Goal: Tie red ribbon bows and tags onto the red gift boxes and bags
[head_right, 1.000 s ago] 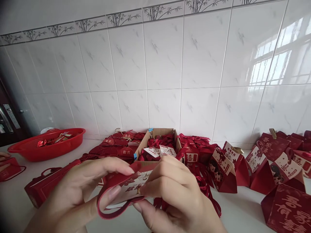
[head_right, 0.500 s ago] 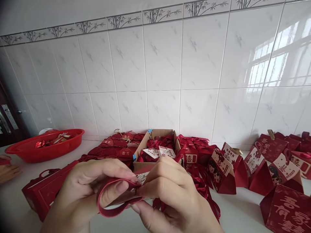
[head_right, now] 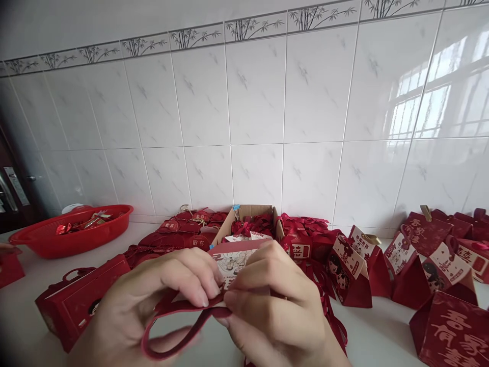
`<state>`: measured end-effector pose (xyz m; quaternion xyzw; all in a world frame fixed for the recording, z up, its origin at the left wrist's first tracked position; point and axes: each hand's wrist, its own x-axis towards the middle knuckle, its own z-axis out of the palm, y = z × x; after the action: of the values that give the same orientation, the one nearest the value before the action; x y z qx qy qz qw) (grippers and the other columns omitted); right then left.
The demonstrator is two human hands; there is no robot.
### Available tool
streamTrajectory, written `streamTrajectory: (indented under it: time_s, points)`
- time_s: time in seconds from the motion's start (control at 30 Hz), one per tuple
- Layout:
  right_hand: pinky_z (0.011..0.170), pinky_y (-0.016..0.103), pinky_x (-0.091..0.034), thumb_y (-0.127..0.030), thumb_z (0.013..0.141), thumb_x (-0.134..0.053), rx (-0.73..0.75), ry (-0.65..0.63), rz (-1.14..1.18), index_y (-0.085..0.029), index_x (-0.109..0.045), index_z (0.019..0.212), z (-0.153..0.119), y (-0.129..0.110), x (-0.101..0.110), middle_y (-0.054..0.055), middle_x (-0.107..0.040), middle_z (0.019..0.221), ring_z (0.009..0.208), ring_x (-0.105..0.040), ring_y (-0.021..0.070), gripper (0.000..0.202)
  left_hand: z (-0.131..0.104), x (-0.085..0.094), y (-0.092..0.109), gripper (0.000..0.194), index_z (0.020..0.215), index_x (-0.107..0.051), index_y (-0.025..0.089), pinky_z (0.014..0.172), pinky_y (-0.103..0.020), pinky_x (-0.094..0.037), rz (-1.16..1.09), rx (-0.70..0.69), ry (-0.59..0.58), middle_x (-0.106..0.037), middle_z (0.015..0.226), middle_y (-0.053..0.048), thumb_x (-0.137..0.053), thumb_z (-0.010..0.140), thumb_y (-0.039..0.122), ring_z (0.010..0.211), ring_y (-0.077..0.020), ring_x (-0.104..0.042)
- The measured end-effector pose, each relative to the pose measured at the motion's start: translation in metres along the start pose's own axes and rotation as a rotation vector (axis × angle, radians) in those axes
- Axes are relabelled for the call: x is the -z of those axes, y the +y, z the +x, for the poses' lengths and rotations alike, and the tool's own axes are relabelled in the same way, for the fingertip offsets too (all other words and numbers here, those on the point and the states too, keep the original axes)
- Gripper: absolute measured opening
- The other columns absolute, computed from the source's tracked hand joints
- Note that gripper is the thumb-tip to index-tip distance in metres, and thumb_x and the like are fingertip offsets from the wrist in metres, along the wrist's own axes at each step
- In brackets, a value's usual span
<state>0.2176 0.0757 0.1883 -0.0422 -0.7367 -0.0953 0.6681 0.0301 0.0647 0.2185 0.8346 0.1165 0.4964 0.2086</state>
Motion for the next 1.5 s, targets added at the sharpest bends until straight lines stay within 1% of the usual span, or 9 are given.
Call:
streamTrajectory:
  time_s: [0.1,0.17,0.23,0.63,0.83,1.0,1.17,1.3,1.5]
  points:
    - [0.062,0.039,-0.053,-0.001,0.076,-0.06,-0.007,-0.046,-0.022,-0.019,-0.065,0.095,0.0,0.0,0.004,0.006,-0.063,0.083,0.073,-0.06,0.019,0.027,0.003,0.001,-0.008,0.025,0.093,-0.067,0.025,0.072,-0.033,-0.061,-0.017,-0.097,-0.019,-0.071,0.088,-0.005,-0.068,0.078,0.004,0.082,-0.0204,-0.07]
    - [0.07,0.044,-0.054,0.001,0.075,-0.059,-0.021,-0.075,-0.006,-0.018,-0.065,0.097,0.001,0.0,0.006,0.008,-0.063,0.095,0.086,-0.062,0.0226,0.03,0.003,0.0,-0.012,0.024,0.095,-0.067,0.024,0.074,-0.035,-0.061,0.005,-0.118,0.005,-0.071,0.09,-0.006,-0.065,0.081,0.005,0.083,-0.0205,-0.07]
    - [0.076,0.046,-0.054,0.004,0.074,-0.058,-0.04,-0.086,0.027,-0.018,-0.064,0.1,0.002,0.0,0.007,0.009,-0.064,0.098,0.092,-0.063,0.024,0.034,0.001,-0.001,-0.012,0.026,0.097,-0.066,0.025,0.075,-0.037,-0.061,0.032,-0.127,0.015,-0.07,0.092,-0.006,-0.062,0.083,0.004,0.083,-0.0203,-0.07]
    - [0.072,0.041,-0.054,0.008,0.07,-0.063,-0.085,-0.037,0.134,-0.015,-0.066,0.093,0.005,-0.001,0.007,0.005,-0.067,0.086,0.079,-0.063,0.0184,0.032,-0.002,-0.005,-0.012,0.025,0.097,-0.065,0.025,0.073,-0.036,-0.06,0.062,-0.14,0.061,-0.068,0.09,-0.005,-0.062,0.083,0.005,0.083,-0.0194,-0.068]
    - [0.073,0.042,-0.051,0.011,0.071,-0.062,-0.212,0.116,0.344,-0.023,-0.047,0.107,0.002,-0.005,-0.001,0.0,-0.068,0.084,0.071,-0.062,0.0164,0.052,-0.002,-0.007,-0.011,0.019,0.095,-0.062,0.024,0.068,-0.031,-0.058,0.119,-0.128,0.063,-0.067,0.1,-0.007,-0.059,0.085,0.008,0.085,-0.0194,-0.068]
    - [0.073,0.042,-0.048,0.008,0.075,-0.06,-0.235,0.115,0.346,-0.023,-0.042,0.097,0.0,-0.006,-0.002,0.0,-0.068,0.084,0.071,-0.063,0.0166,0.042,-0.001,-0.009,-0.017,0.013,0.098,-0.061,0.022,0.083,-0.036,-0.055,0.021,-0.193,0.051,-0.069,0.107,-0.008,-0.056,0.09,0.014,0.092,-0.0203,-0.066]
    - [0.07,0.04,-0.048,0.009,0.074,-0.063,-0.241,0.117,0.328,-0.023,-0.039,0.089,0.001,-0.007,0.001,0.0,-0.07,0.082,0.07,-0.062,0.0166,0.043,0.0,-0.009,-0.02,0.02,0.104,-0.061,0.019,0.081,-0.035,-0.053,-0.042,-0.218,0.0,-0.068,0.103,-0.008,-0.057,0.088,0.008,0.091,-0.0191,-0.063]
    - [0.07,0.039,-0.048,0.012,0.07,-0.063,-0.221,0.147,0.293,-0.023,-0.037,0.083,0.002,-0.01,0.001,-0.001,-0.07,0.081,0.068,-0.063,0.0156,0.045,0.001,-0.013,-0.017,0.027,0.107,-0.058,0.018,0.081,-0.032,-0.052,-0.077,-0.199,0.009,-0.064,0.099,-0.008,-0.056,0.085,0.002,0.09,-0.0173,-0.059]
    - [0.075,0.042,-0.049,0.011,0.068,-0.061,-0.201,0.097,0.249,-0.023,-0.037,0.081,0.0,-0.005,0.002,-0.002,-0.068,0.078,0.068,-0.063,0.0158,0.044,-0.005,-0.019,-0.016,0.029,0.114,-0.048,0.026,0.068,-0.027,-0.054,-0.118,-0.015,0.077,-0.06,0.094,-0.005,-0.049,0.091,0.008,0.085,-0.0167,-0.059]
